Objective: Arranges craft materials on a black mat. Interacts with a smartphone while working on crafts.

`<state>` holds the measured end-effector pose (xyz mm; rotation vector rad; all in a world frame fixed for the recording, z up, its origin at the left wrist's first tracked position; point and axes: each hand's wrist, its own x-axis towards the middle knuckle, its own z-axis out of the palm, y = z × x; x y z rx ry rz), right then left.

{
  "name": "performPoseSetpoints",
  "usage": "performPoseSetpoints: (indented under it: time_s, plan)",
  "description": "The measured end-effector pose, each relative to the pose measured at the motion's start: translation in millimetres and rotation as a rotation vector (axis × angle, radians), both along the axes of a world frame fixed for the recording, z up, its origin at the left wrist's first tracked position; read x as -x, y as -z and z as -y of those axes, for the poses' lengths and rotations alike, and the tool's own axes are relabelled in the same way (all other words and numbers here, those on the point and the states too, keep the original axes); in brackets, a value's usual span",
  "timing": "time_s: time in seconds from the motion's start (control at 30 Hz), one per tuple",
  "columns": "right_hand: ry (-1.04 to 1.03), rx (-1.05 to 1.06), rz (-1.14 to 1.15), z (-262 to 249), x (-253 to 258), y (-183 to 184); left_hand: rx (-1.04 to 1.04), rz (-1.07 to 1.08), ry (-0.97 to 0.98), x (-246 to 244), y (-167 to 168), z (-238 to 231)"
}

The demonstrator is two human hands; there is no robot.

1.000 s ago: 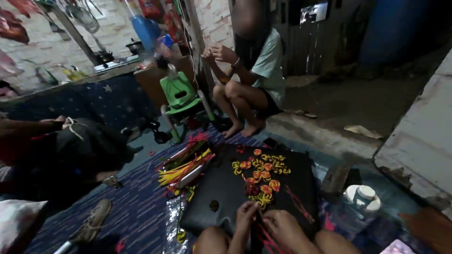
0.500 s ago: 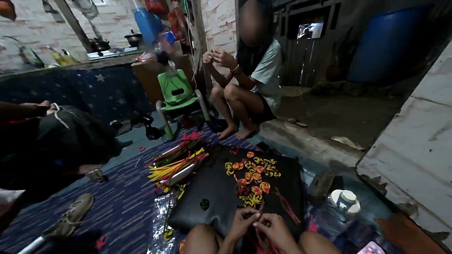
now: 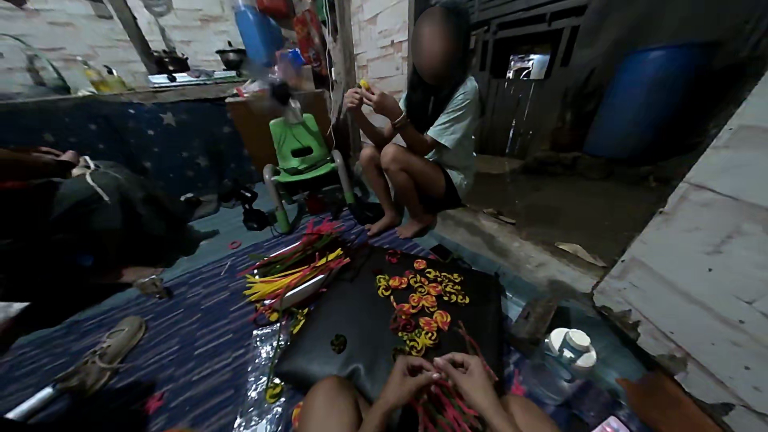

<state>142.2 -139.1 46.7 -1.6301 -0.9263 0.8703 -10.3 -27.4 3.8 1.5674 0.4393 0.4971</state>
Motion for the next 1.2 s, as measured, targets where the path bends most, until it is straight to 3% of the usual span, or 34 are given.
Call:
performPoseSetpoints:
  time_s: [0.27, 0.73, 0.9, 1.0, 1.2]
  plan:
    - [-0.040, -0.005, -0.068, 2.0, 0.0, 0.3, -0.003, 0.037, -0.097, 0.7, -0.7, -2.6]
    - [0.284, -0.316, 0.074, 1.9, -6.0, 11.1, -0.115, -0.043, -0.147, -2.4, 4.8, -6.9]
    - [0.293, -0.396, 0.079, -4.0, -6.2, 10.0, 0.102, 0.007, 0.000, 4.8, -12.6, -7.7]
    - [0.282, -0.338, 0.093, -0.5, -5.9, 3.6, 0.260, 0.082, 0.094, 11.1, -15.2, -7.4]
    - [0.271, -0.315, -0.026, 0.5, -8.8, -6.1, 0.323, 0.089, 0.034, 13.3, -16.0, -9.1]
